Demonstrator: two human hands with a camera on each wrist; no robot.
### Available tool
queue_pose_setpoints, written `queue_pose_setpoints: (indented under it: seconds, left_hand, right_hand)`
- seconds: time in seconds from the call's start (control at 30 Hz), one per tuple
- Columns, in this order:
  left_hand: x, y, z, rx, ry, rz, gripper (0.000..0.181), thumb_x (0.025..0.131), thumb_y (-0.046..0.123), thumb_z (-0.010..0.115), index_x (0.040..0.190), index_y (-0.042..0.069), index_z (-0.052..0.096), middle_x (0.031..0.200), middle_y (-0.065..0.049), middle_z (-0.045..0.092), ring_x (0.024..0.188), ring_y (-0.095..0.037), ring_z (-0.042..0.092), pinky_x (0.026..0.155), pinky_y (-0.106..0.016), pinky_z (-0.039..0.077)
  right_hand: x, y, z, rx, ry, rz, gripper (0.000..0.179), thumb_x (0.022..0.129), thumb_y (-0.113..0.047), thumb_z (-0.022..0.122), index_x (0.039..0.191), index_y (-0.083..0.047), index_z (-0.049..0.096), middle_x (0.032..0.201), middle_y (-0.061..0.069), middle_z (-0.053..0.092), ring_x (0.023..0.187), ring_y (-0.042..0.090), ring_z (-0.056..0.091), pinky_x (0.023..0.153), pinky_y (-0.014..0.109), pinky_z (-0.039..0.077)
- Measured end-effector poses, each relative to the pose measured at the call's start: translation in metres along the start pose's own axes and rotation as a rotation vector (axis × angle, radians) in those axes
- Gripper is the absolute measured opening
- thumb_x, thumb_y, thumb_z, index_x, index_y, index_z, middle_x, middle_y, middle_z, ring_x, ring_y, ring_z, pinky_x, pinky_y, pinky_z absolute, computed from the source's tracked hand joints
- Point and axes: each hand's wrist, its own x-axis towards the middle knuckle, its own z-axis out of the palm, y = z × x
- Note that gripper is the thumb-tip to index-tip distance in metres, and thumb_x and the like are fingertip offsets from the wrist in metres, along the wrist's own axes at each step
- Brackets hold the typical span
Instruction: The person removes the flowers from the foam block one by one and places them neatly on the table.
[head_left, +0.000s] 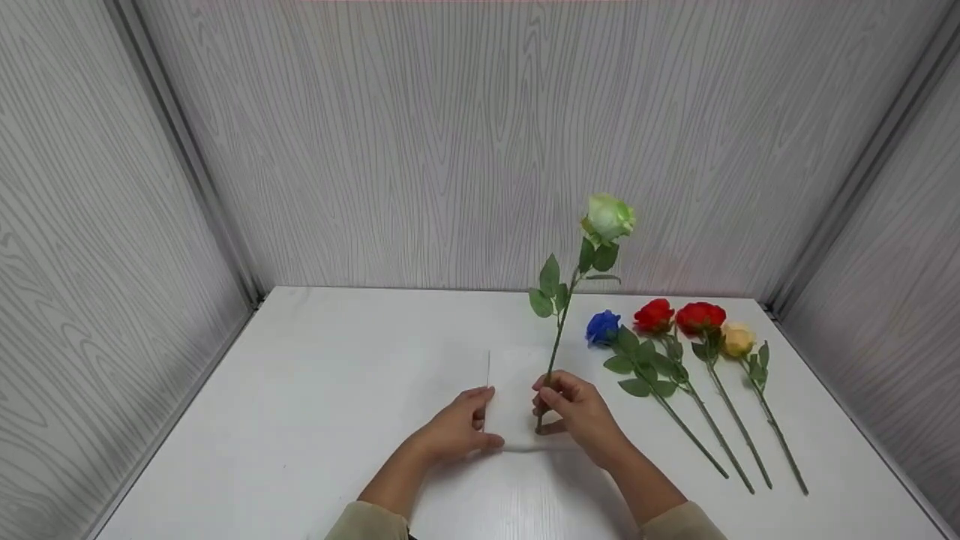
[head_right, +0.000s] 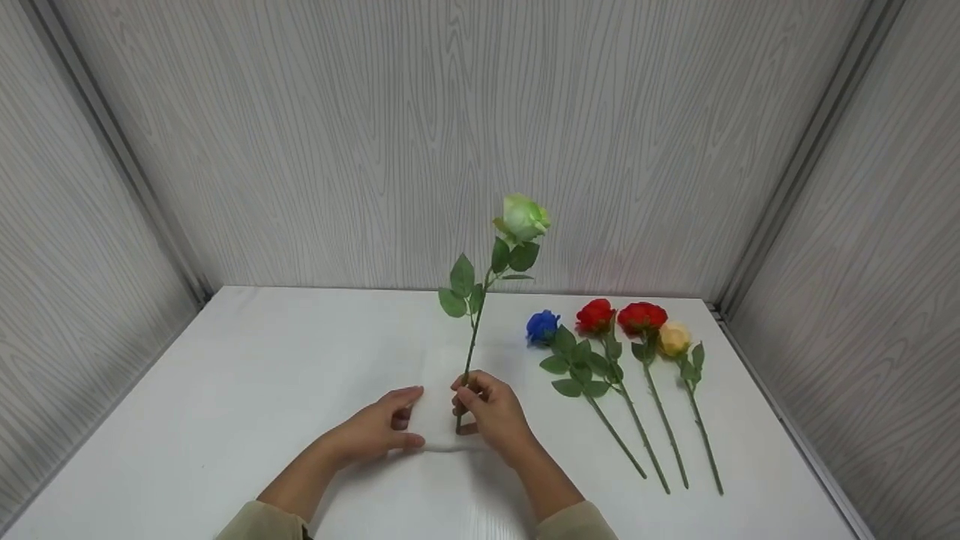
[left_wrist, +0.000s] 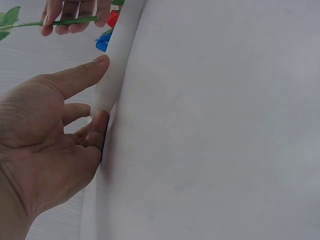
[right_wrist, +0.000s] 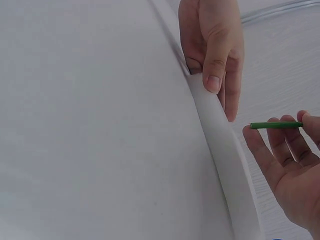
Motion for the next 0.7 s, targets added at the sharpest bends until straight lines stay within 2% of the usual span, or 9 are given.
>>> queue_pose_setpoints:
  seconds: [0.3,0.47,0.7]
  left_hand:
    - [0.000,0.001,0.001,-0.003,-0.002,-0.017,0.098,0.092,0.023,0.088,0.171,0.005,0.031,0.179,-0.018,0.026,0.154,-0.038,0.050,0.127,-0.049,0.046]
    - [0.000,-0.001,0.001,-0.007,-0.002,0.001,0.098,0.093,0.021,0.088,0.170,0.004,0.031,0.179,-0.019,0.026,0.154,-0.040,0.049,0.127,-0.051,0.046]
    - [0.000,-0.003,0.001,-0.014,-0.007,0.005,0.098,0.093,0.021,0.088,0.171,0.004,0.030,0.180,-0.018,0.025,0.155,-0.040,0.048,0.128,-0.051,0.044]
  right_hand:
    - [-0.015,0.005,-0.032,-0.020,0.019,0.083,0.027,0.110,-0.013,0.063,0.132,0.002,0.066,0.104,0.012,0.071,0.097,0.020,0.070,0.083,0.043,0.071]
    - [-0.024,0.007,-0.053,-0.034,0.013,0.075,0.030,0.109,-0.016,0.065,0.131,0.004,0.064,0.102,0.009,0.071,0.098,0.021,0.070,0.083,0.045,0.071]
    - [-0.033,0.007,-0.075,-0.057,0.027,0.081,0.025,0.110,-0.013,0.063,0.129,0.003,0.066,0.100,0.007,0.071,0.096,0.021,0.069,0.082,0.046,0.071]
